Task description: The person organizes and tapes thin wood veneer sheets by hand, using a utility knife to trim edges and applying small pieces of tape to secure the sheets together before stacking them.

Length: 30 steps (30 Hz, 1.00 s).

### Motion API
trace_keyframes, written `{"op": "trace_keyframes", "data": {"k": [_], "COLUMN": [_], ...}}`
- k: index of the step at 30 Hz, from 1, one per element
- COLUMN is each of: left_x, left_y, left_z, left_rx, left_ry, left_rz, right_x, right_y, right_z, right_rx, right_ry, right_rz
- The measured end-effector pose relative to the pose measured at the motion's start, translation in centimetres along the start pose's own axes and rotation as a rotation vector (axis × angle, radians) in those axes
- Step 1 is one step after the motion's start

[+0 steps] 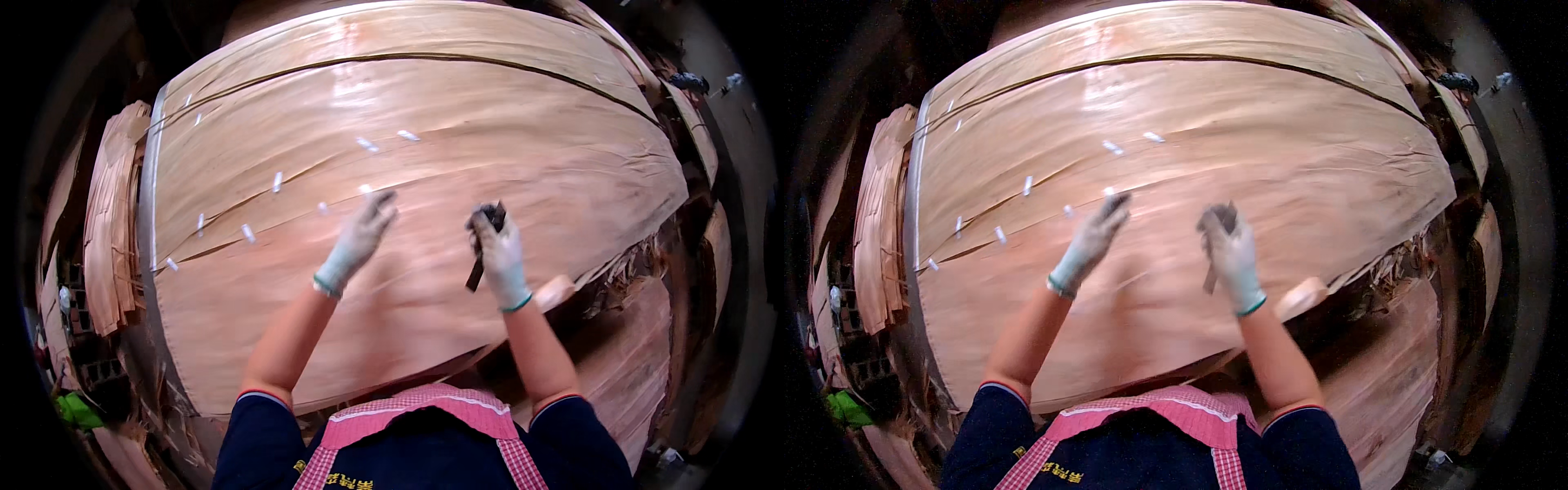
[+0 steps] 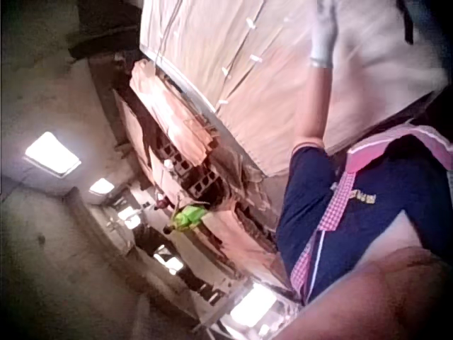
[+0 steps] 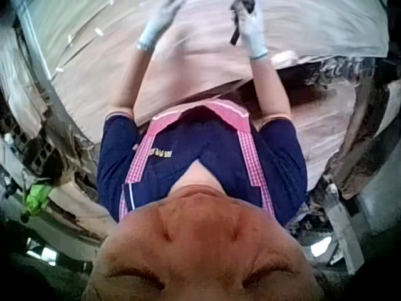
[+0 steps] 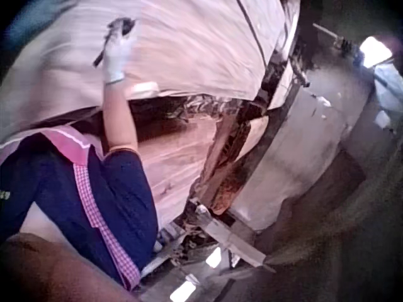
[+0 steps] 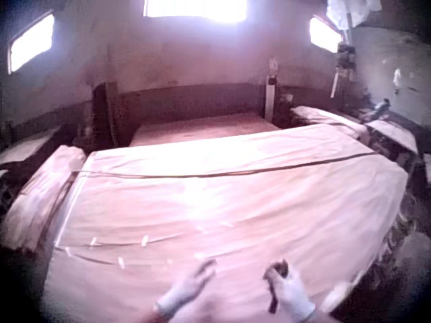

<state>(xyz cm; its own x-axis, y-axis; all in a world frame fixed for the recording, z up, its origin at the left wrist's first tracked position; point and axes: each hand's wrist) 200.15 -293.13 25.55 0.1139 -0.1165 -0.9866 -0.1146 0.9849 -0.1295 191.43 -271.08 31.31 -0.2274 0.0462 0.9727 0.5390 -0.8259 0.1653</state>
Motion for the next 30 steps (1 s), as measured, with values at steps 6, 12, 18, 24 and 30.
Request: {"op": "trace_keyframes", "data": {"k": [6, 12, 18, 24, 30], "left_x": [-9.9, -18.4, -21.1, -7.1, 0.0], "left_y": [20.9, 37.8, 41.7, 38.4, 36.6], "left_z": [0.2, -3.9, -9.0, -21.5, -34.4], "left_rx": [0.333, 0.467, 0.337, -0.079, -0.213], "left_ry": [0.002, 0.040, 0.188, -0.051, -0.079], "left_rz": [0.491, 0.630, 0.544, 0.455, -0.044], "right_x": [3.8, 11.2, 14.9, 7.9, 2.6], "right_y": [-14.8, -29.3, -35.2, -39.8, -43.8], "right_z": [8.5, 16.2, 14.2, 3.9, -8.1], "right_rx": [-0.075, -0.061, 0.045, 0.236, 0.179], "right_ry": [-0.161, -0.371, -0.275, 0.216, 0.261], "right_rz": [-0.107, 0.633, 0.614, 0.319, 0.347]}}
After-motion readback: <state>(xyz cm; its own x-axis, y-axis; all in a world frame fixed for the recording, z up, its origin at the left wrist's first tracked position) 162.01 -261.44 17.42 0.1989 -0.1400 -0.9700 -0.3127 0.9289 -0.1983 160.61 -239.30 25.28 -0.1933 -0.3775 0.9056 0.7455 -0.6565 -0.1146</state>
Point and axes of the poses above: each hand's wrist, its own z-axis away from the middle knuckle, its own y-axis out of the palm, x = y × z, and after that the axes turned 12 degrees about x, right-handed
